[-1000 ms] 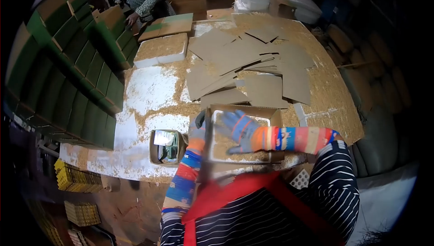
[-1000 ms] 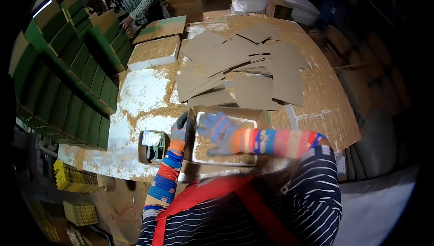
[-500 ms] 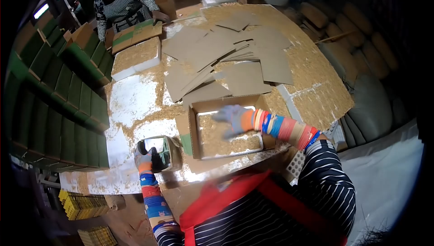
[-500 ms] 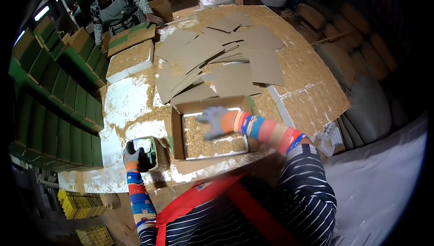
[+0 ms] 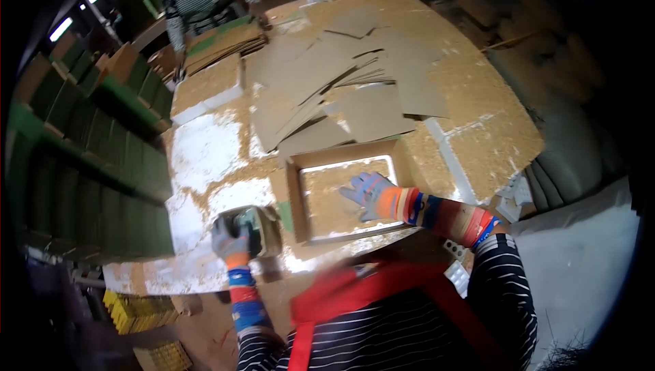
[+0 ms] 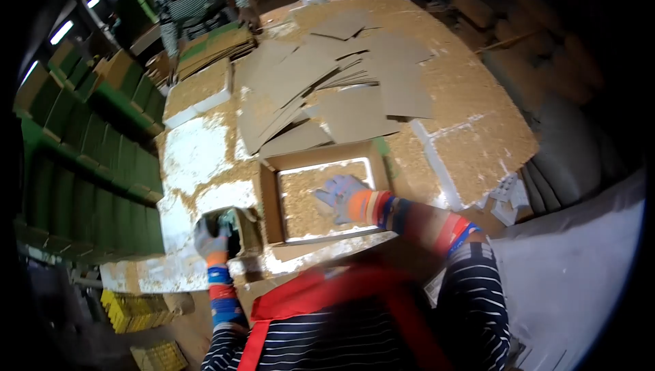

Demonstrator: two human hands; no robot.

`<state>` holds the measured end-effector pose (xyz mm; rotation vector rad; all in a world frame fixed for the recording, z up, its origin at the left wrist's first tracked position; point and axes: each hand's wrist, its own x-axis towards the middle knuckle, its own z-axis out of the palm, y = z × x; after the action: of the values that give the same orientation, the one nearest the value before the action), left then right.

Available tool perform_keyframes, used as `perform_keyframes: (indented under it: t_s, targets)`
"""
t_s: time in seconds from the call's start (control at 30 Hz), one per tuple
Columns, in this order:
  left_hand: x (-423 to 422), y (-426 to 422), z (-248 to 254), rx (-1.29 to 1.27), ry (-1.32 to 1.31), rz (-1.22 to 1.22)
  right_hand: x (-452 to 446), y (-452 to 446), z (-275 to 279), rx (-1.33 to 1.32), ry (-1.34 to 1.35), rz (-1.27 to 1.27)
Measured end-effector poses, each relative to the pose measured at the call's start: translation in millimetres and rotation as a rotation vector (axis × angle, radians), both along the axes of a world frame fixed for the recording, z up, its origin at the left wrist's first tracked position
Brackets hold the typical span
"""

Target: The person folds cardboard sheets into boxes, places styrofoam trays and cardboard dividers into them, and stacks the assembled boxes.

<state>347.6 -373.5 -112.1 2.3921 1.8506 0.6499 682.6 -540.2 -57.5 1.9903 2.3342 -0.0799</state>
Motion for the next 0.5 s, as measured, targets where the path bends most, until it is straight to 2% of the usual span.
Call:
perform_keyframes:
  t_s: [0.07,0.13,0.2,0.27,0.3,0.33,0.37,0.4,0.43,0.47,0.5]
  targets:
    - [8,-10,-3,-0.006,0.270,0.037,-8,10,-11,-0.124,0.002,0.074]
    - [5,-7,-16,-0.164,0.201,0.119,-4,16,-15,-0.160,0.078,0.041]
    - [5,-6,-17,-0.195,0.221,0.137,11,5,-18,-0.097,0.105,-0.014]
    - [2,-8,-21,-0.125,0.276,0.062,20,-21,17,0.207,0.448,-0.038]
    - [2,-9,-18,-0.105,0.272,0.066,29,-43,37,0.164,0.732,-0.154]
    - [5,-10,-15,-0.088,0.263,0.061,49,-73,50,0.087,0.747,-0.152]
    - [2,-5,-26,-0.044,0.218,0.079,69,-102,63,0.011,0.759,-0.151]
    - [0,-4,-28,-0.030,0.207,0.082,97,-143,68,-0.095,0.505,-0.033]
    - [4,-7,-5,-0.101,0.194,0.053,116,-187,63,-0.283,0.504,-0.272]
    - [-1,-2,-9,-0.080,0.252,0.018,127,-230,55,-0.463,0.502,-0.521]
    - [0,-6,-3,0.008,0.271,-0.012,132,-265,43,-0.355,0.207,-0.490]
